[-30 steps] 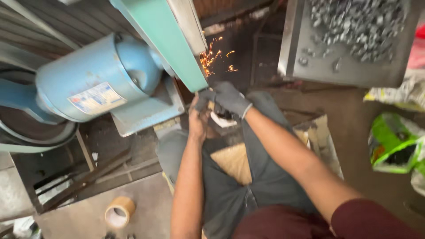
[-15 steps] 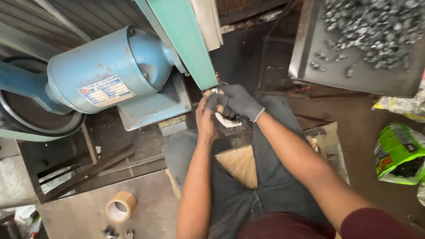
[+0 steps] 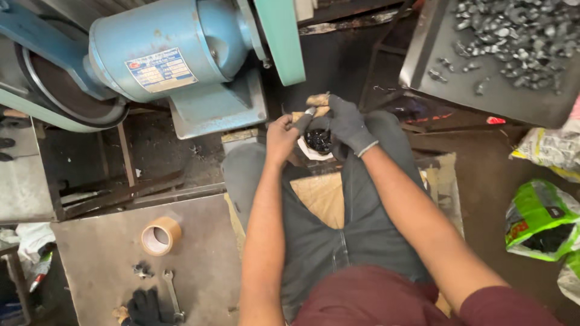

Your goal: The person sits on the floor at a belt grinder and grinds small metal workpieces one at a time, holding each piece against the moving belt with both hands until sparks fly, then places the ground piece on a tray of finished parts and picks up the next piece.

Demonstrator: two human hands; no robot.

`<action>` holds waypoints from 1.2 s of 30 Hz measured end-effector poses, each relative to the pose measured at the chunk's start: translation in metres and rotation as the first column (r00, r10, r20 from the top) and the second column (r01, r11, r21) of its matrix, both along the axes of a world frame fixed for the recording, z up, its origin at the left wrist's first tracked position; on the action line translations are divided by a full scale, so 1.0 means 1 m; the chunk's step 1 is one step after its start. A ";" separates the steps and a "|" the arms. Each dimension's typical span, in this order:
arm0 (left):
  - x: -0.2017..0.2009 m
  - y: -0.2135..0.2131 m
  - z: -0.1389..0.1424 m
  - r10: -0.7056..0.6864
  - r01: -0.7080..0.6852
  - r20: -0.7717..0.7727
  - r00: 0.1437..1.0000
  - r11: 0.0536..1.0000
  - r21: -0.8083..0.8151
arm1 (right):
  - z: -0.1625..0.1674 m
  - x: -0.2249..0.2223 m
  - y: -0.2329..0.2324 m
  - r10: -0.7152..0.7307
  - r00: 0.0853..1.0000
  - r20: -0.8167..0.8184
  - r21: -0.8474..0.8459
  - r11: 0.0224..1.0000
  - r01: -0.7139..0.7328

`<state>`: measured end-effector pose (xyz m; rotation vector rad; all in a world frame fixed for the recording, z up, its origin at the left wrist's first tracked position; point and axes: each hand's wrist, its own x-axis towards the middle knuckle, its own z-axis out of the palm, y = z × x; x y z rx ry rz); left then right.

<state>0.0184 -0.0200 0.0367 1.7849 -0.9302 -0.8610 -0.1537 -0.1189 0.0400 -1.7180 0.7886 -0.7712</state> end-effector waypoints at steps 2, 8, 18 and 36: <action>0.002 0.004 0.010 0.006 0.060 -0.340 0.940 0.982 0.181 | 0.012 -0.006 0.004 0.113 0.975 0.193 0.117 0.984 -0.137; 0.010 -0.015 -0.012 -0.040 0.057 0.160 0.986 0.994 -0.099 | 0.034 -0.003 -0.001 -0.054 0.981 0.186 0.615 0.785 -0.073; -0.015 -0.026 -0.057 -0.152 -0.138 -0.918 0.366 0.967 -0.215 | -0.002 0.048 -0.039 -0.339 0.881 0.331 0.712 0.702 0.003; 0.008 -0.013 -0.025 -0.042 0.053 0.118 0.992 0.995 -0.090 | 0.031 0.003 0.001 0.116 0.942 -0.314 0.077 0.992 -0.097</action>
